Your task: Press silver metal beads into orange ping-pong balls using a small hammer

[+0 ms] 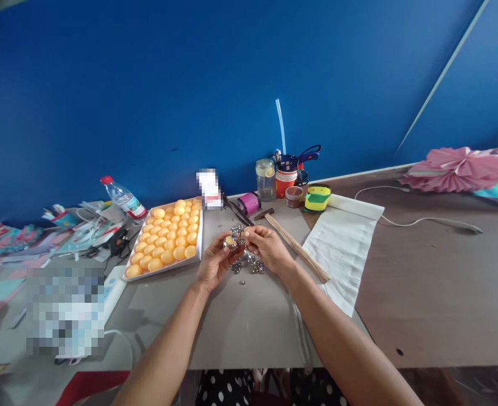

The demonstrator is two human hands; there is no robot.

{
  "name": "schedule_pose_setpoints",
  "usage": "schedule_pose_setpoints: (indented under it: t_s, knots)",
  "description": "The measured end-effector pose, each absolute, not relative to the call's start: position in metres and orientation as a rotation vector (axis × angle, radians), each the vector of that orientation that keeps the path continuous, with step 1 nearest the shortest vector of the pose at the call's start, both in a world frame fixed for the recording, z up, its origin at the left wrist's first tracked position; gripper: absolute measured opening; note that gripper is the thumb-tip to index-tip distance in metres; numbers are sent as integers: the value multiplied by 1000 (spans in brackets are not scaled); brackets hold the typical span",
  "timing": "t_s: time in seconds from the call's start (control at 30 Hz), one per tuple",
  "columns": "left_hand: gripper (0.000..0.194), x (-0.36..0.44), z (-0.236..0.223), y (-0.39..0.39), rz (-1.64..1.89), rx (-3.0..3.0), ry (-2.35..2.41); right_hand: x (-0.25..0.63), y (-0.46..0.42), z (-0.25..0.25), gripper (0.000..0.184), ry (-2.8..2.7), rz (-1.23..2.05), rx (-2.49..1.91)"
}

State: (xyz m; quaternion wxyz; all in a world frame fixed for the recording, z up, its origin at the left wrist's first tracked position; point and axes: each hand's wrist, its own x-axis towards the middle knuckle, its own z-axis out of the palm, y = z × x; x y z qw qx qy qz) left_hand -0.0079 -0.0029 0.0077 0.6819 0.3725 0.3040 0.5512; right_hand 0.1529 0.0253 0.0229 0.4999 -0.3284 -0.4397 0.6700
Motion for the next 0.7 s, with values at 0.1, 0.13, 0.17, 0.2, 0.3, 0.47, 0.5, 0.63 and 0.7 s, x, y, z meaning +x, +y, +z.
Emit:
schedule_pose_setpoints:
  t_s: [0.1, 0.13, 0.17, 0.2, 0.3, 0.47, 0.5, 0.63, 0.7]
  knots:
    - [45, -7, 6, -3, 1251, 846, 687, 153, 23, 26, 29, -1075, 1737, -763]
    - [44, -7, 5, -3, 1258, 855, 691, 153, 22, 27, 30, -1078, 1756, -761]
    - [43, -7, 4, -3, 1265, 867, 698, 153, 21, 27, 31, -1080, 1763, -768]
    - [42, -6, 2, -2, 1270, 882, 707, 153, 21, 28, 30, -1083, 1758, -779]
    - [39, -5, -1, -2, 1291, 935, 739, 153, 22, 25, 26, -1108, 1707, -814]
    - [41, -3, -4, -2, 1288, 1018, 792, 152, 25, 16, 26, -1183, 1670, -838]
    - [42, -4, -4, -2, 1283, 1039, 811, 152, 26, 15, 27, -1185, 1682, -837]
    - [46, -5, -4, -2, 1261, 1136, 900, 152, 25, 13, 29, -1137, 1759, -833]
    - [46, -5, -4, -3, 1252, 1198, 938, 152, 25, 13, 30, -1107, 1803, -846]
